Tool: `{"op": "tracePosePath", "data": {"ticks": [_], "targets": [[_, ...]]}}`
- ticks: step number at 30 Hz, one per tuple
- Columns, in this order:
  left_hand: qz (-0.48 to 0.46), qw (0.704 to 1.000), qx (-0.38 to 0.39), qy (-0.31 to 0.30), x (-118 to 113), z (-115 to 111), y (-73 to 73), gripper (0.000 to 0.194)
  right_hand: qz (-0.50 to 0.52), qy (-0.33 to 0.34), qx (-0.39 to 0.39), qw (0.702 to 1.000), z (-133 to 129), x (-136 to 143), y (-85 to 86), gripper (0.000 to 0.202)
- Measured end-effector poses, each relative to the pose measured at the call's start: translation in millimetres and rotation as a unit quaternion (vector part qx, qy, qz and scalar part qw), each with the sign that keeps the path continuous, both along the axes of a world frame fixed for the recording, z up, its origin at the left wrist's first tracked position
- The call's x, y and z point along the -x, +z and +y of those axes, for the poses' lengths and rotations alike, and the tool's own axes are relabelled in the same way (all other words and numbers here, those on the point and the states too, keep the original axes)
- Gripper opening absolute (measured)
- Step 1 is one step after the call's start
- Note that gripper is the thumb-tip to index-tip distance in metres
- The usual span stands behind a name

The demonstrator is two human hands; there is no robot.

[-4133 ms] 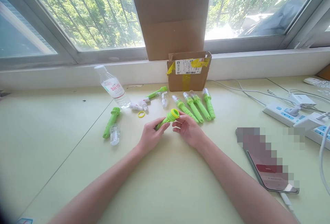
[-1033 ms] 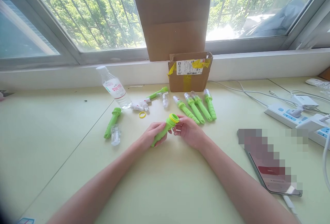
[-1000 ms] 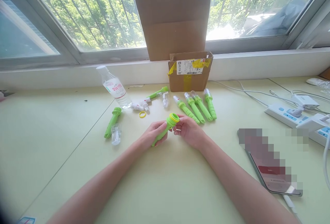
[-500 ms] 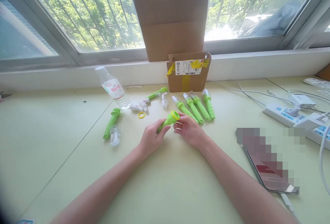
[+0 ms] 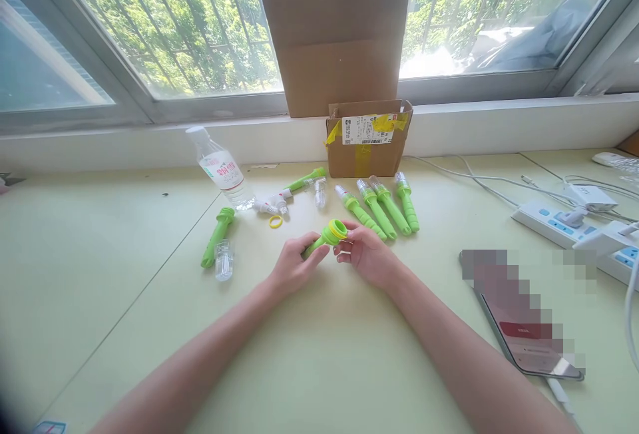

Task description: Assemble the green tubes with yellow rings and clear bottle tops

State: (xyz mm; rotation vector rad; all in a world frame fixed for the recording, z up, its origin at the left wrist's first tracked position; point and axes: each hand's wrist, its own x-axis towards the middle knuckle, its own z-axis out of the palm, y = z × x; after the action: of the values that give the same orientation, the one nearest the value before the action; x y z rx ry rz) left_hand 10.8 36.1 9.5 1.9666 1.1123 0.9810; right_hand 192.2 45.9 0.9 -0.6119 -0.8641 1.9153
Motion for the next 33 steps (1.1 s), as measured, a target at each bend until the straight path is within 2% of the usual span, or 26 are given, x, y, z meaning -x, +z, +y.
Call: {"op": "tracePosePath", "data": {"ticks": [7, 15, 25, 33], "targets": [[-0.027, 0.998, 0.055, -0.025, 2.8, 1.1, -1.8, 0.045, -0.006, 0.008, -0.004, 1.0, -1.6, 1.1, 2.0, 0.022], [-0.062, 0.992, 0.105, -0.044, 3.4, 0.7, 0.1, 0.047, -0.011, 0.013, -0.012, 1.0, -0.9, 1.0, 1.3, 0.021], [-0.088, 0.971, 0.192, -0.11, 7.2, 1.9, 4.9, 0.053, -0.005, 0.038, -0.014, 0.999, -4.2, 4.9, 4.9, 0.013], [-0.099, 0.964, 0.22, -0.109, 7.7, 3.0, 4.6, 0.055, 0.0, 0.045, -0.017, 0.999, -3.2, 4.3, 3.1, 0.015]]}}
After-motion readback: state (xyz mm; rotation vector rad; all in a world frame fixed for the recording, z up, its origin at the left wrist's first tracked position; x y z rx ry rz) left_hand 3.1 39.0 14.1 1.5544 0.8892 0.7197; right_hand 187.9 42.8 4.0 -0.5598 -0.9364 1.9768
